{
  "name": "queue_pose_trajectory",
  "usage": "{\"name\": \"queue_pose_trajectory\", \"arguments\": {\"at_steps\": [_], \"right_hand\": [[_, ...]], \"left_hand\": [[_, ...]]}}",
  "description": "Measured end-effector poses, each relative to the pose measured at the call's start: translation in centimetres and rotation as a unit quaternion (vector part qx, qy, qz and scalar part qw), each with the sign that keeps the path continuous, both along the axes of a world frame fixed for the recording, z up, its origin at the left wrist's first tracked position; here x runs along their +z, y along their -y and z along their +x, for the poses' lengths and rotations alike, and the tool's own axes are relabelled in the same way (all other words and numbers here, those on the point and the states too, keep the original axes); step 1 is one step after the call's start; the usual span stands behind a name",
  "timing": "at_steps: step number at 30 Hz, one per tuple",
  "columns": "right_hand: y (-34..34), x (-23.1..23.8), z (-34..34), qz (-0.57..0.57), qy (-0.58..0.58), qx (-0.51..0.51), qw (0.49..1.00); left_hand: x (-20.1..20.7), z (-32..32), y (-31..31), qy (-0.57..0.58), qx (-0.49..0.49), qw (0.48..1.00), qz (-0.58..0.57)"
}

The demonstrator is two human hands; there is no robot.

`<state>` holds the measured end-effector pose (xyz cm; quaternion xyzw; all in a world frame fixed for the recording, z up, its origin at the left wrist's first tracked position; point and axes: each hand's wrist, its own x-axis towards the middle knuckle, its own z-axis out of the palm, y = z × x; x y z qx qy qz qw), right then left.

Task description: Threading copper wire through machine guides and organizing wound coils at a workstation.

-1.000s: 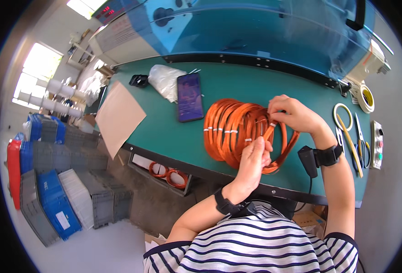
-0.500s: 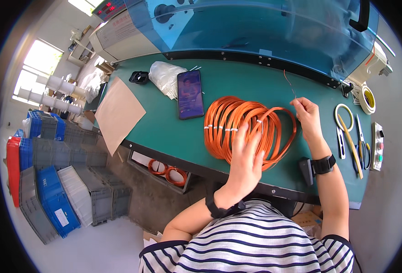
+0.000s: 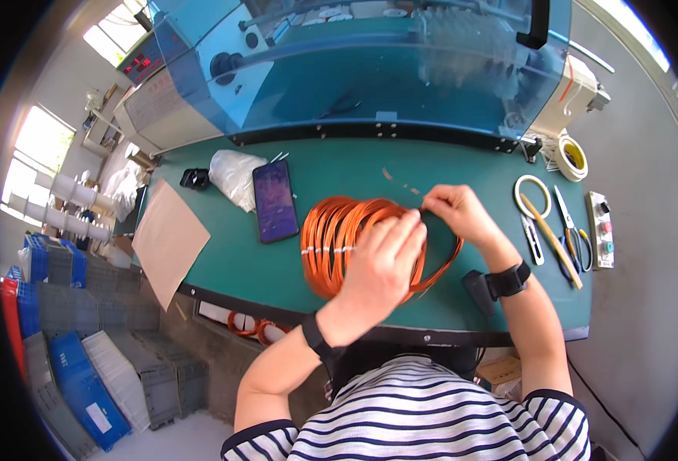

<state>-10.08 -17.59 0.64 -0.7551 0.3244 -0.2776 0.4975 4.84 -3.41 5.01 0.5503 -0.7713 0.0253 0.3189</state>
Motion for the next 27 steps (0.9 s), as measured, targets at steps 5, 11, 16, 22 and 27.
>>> {"name": "queue_pose_trajectory", "arguments": {"at_steps": [5,11,16,22,27], "right_hand": [[-1.6,1.3,0.1,0.002,-0.029,0.001,1.0],[-1.2,0.7,-0.6,0.059,0.039,-0.055,0.996],[-0.5,-0.3,-0.3,0.086,0.001,-0.025,0.996],[-0.5,-0.1,-1.2,0.26,0.039,-0.008,0.965],[-0.6,-0.5,-0.6,0.283,0.086,-0.027,0.955]], "left_hand": [[0.6,3.6,5.4,0.144,0.047,0.988,0.032],[-1.4,3.0,3.6,-0.002,0.08,0.994,0.078],[-4.2,1.6,0.8,-0.103,0.101,0.986,0.084],[-3.2,2.3,0.0,-0.048,0.144,0.987,0.06],[-4.5,0.3,-1.6,-0.05,0.069,0.991,0.101]]}}
